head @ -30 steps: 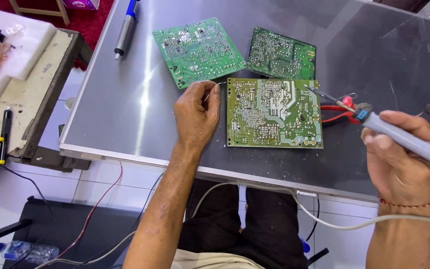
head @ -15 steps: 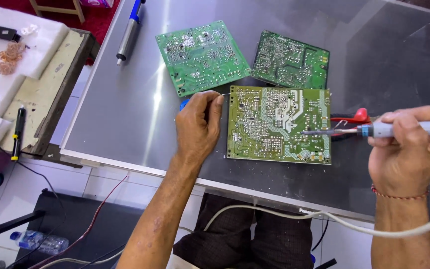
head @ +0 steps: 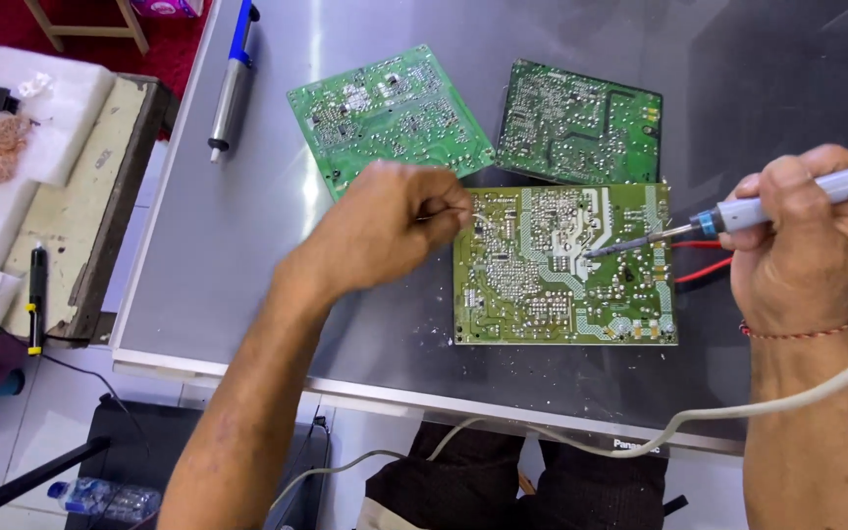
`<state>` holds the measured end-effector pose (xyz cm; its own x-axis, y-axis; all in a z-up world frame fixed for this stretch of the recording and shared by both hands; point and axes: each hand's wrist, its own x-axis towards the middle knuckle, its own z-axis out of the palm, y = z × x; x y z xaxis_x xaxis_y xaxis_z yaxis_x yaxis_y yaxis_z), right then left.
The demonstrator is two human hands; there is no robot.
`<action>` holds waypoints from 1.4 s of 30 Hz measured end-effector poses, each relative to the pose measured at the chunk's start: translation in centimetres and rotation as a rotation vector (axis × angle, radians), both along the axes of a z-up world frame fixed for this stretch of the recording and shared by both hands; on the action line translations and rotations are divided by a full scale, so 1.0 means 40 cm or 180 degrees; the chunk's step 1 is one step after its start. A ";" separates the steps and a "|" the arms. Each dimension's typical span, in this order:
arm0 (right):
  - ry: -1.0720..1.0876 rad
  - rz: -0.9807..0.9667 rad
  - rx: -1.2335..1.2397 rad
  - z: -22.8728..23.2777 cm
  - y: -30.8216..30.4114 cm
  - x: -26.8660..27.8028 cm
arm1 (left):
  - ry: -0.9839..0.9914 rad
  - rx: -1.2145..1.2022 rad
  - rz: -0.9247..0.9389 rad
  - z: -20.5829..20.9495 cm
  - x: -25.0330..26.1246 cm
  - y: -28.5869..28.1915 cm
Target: Soldering components onto a printed circuit board using a soldering iron and solder wire.
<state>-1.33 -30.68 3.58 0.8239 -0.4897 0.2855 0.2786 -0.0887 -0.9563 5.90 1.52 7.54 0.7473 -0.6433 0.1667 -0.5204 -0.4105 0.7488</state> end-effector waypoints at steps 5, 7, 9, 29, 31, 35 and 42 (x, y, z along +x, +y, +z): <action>-0.0015 0.0566 0.0067 -0.002 0.008 0.031 | 0.0817 0.0736 -0.0328 0.020 0.063 -0.024; 0.0134 0.0590 0.0170 -0.037 -0.039 0.048 | 0.1066 0.0677 -0.0263 0.036 0.079 -0.006; 0.0353 0.0652 0.0316 -0.089 -0.084 0.042 | 0.1391 0.0642 -0.0155 0.064 0.064 0.035; -0.0265 0.0463 0.0038 -0.071 -0.035 0.014 | -0.0202 -0.0198 -0.0698 -0.039 0.048 -0.162; -0.0361 0.0398 -0.0014 -0.069 -0.045 0.010 | -0.0281 -0.0257 -0.0631 -0.066 0.034 -0.162; -0.0373 0.0298 0.0050 -0.075 -0.078 0.012 | -0.0657 -0.0356 -0.0552 -0.080 0.020 -0.163; -0.0010 0.0712 -0.0588 -0.081 -0.084 -0.002 | -0.0885 0.0135 -0.0537 -0.103 0.011 -0.174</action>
<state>-1.43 -34.04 0.35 0.9046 -0.2353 0.3555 0.3137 -0.1974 -0.9288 6.36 -5.45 3.43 0.5591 -0.7648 0.3199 -0.7660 -0.3289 0.5524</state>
